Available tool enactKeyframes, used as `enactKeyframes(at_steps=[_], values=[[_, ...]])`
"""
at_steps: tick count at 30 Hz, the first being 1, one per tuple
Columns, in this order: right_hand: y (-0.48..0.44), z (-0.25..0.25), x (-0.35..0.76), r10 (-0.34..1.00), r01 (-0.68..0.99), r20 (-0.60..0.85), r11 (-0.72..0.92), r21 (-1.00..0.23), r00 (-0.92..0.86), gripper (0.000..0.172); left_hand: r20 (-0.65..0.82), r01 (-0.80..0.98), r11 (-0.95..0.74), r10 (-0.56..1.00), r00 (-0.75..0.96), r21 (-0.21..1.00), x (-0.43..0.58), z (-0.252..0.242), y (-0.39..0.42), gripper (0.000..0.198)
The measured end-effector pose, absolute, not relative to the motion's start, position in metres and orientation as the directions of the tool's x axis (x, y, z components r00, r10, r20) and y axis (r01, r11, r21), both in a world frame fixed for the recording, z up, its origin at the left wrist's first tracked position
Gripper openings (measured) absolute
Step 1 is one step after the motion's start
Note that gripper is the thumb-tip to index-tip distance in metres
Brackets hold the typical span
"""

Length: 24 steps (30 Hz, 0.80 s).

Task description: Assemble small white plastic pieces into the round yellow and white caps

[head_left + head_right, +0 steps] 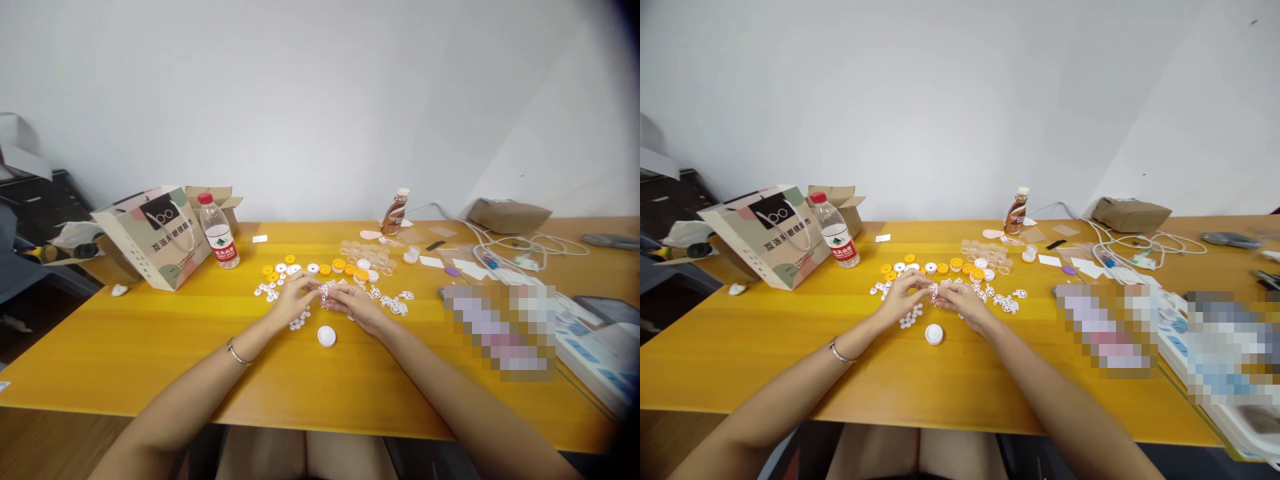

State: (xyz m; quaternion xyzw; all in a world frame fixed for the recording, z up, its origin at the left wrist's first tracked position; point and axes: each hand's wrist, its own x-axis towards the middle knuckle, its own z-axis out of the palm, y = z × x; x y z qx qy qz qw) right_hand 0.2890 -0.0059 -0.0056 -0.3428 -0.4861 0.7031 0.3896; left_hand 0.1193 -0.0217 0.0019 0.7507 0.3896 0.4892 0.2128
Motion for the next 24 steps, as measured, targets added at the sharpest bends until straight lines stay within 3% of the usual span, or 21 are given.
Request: enactKeyframes(at_steps=[7, 16, 24], values=[[-0.005, -0.007, 0.289, 0.875, -0.184, -0.084, -0.193, -0.964, -0.477, 0.018, 0.556, 0.405, -0.582, 0.808, 0.194, 0.705, 0.121, -0.002, -0.022, 0.011], [-0.009, -0.005, 0.287, 0.893, -0.093, -0.045, -0.097, -0.991, -0.448, 0.027, 0.388, 0.280, -0.403, 0.915, 0.109, 0.872, 0.125, -0.010, -0.018, 0.016], [-0.012, -0.001, 0.284, 0.911, -0.045, 0.016, -0.003, -0.999, -0.411, 0.020, 0.385, 0.259, -0.411, 0.911, 0.145, 0.874, 0.125, -0.007, -0.018, 0.016]])
